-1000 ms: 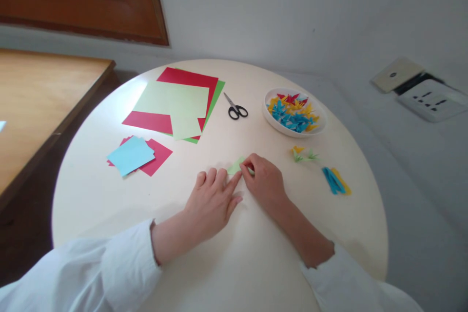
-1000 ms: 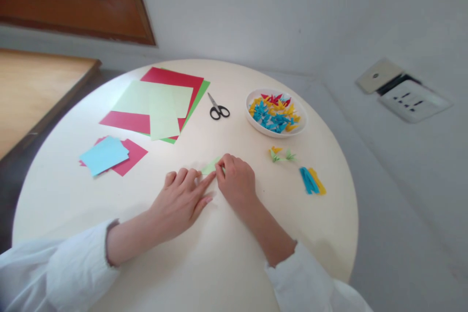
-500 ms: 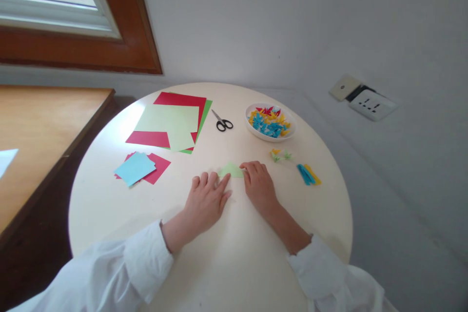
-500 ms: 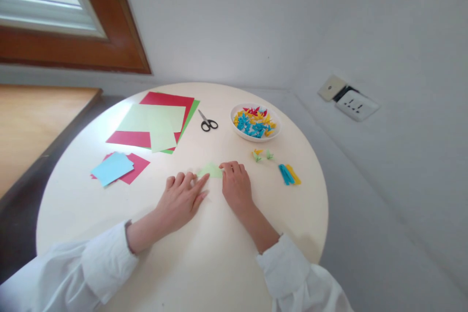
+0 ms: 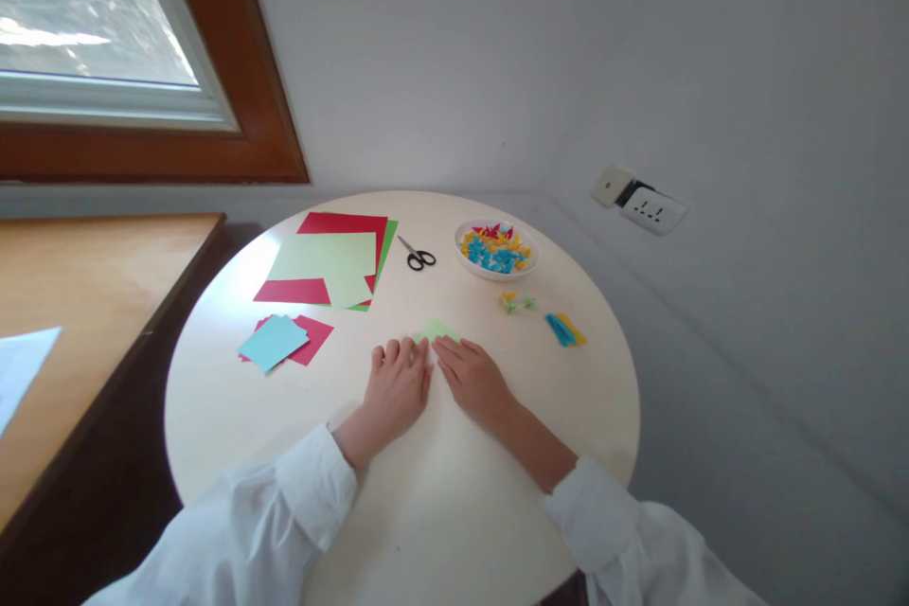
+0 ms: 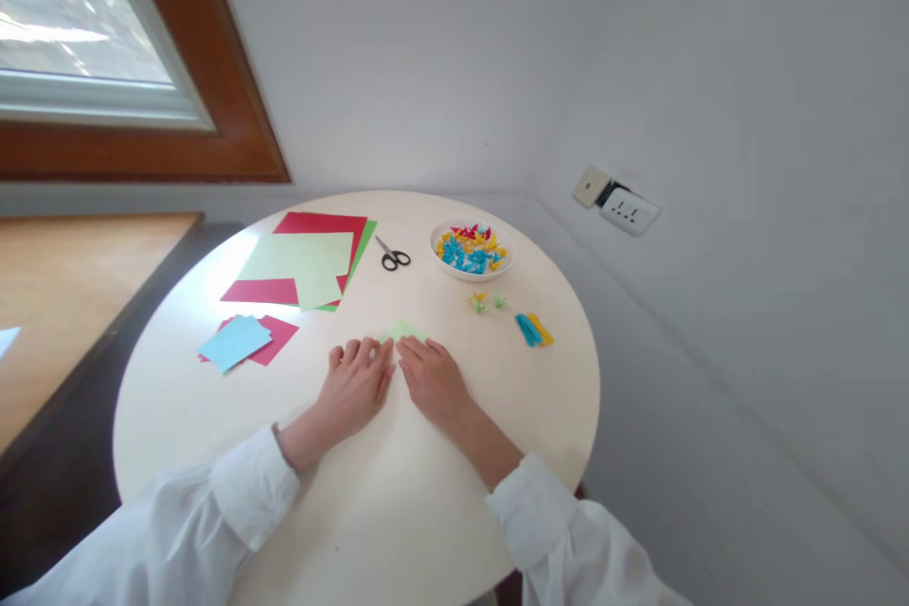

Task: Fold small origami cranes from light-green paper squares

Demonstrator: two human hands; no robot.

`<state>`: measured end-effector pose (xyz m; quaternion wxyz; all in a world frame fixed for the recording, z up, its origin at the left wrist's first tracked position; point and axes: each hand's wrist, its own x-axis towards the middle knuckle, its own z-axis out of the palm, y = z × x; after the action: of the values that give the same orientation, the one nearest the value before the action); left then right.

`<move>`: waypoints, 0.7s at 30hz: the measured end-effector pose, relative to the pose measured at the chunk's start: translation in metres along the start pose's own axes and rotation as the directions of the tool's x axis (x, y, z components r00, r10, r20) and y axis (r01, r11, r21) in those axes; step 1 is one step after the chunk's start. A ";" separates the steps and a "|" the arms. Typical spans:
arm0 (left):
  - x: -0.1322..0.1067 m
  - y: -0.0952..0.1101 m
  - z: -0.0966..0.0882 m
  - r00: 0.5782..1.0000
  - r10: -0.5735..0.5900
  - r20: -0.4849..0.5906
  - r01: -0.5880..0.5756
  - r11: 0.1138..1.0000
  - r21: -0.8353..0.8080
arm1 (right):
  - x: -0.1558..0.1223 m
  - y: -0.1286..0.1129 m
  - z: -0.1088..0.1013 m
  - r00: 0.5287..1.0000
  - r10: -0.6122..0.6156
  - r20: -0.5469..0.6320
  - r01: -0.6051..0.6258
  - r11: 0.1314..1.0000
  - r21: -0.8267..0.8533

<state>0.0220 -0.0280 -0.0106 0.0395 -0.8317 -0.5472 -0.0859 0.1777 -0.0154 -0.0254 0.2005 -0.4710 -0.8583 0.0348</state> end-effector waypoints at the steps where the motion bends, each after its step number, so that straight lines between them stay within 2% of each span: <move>1: -0.001 0.000 -0.001 1.000 -0.007 -0.005 0.007 1.000 0.007 | 0.001 -0.001 0.000 1.000 0.012 0.001 -0.012 1.000 -0.002; 13: -0.006 -0.001 0.001 0.997 -0.053 -0.051 0.056 0.997 0.053 | 0.005 -0.014 -0.001 0.997 0.074 -0.005 -0.074 0.994 -0.079; 21: -0.007 -0.001 -0.003 0.997 -0.059 -0.041 0.060 0.998 0.023 | -0.005 -0.001 -0.002 0.977 0.196 -0.086 -0.204 0.975 -0.090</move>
<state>0.0179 -0.0346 -0.0089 0.0582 -0.8127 -0.5716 -0.0972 0.1802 -0.0202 -0.0250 0.2052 -0.5654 -0.7989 -0.0055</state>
